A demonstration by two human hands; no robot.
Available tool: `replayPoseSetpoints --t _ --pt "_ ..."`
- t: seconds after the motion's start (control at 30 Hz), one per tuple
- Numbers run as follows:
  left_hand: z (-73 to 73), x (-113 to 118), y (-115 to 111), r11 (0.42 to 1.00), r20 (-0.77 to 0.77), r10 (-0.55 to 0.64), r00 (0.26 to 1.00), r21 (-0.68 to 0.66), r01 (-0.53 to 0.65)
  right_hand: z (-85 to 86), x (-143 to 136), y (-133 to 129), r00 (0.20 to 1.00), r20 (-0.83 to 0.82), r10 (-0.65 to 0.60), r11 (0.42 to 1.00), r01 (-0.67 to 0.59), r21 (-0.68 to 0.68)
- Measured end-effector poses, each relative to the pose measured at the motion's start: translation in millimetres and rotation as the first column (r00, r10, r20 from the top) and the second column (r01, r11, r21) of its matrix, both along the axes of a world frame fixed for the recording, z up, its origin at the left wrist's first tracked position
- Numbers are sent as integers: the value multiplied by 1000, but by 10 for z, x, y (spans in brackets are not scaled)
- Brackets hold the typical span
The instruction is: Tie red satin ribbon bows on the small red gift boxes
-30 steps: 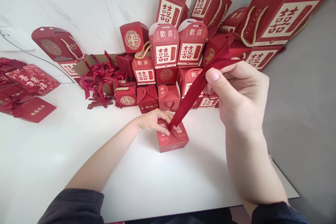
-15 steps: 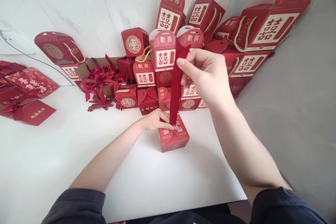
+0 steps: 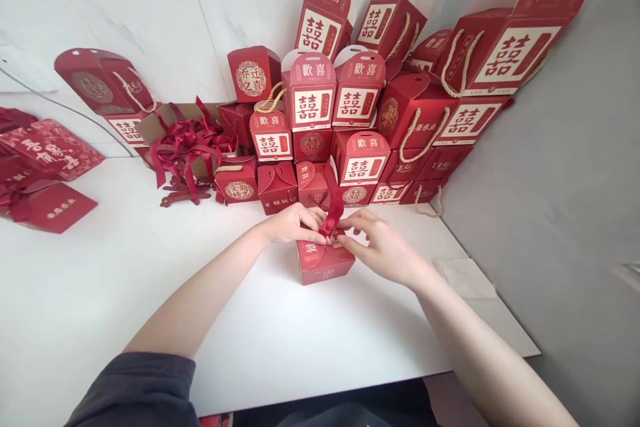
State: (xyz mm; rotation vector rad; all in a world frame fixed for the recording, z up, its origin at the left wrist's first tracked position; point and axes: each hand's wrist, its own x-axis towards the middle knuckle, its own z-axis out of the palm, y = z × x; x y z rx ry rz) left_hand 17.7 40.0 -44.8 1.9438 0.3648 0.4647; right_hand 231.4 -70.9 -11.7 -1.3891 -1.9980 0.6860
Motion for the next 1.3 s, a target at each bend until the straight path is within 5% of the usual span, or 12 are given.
replayPoseSetpoints --t 0.17,0.4,0.67,0.87,1.07,1.2,1.3 --pt "-22 -12 -1 999 -18 38 999 2 -38 -137 -139 137 991 -118 -61 998 61 -2" --pt "-51 -15 -4 998 -17 61 998 -14 -61 -156 -278 184 958 -285 16 1000 -14 8" --pt "-4 0 -30 1000 -14 22 1000 -13 -23 -295 -312 270 788 -571 -231 973 197 -120" --pt "19 2 -10 1000 -14 11 1000 -12 -11 -316 139 221 434 -790 -433 876 409 -256" --pt "48 4 3 1000 -41 -23 999 1 23 -162 423 232 224 -927 -301 774 625 -101" --pt "66 -1 -1 1000 -62 -1 998 -11 0 90 367 119 268 -951 -155 753 655 62" --pt "92 -5 5 1000 -85 -22 996 -23 20 337 128 -115 462 -887 7 697 634 336"
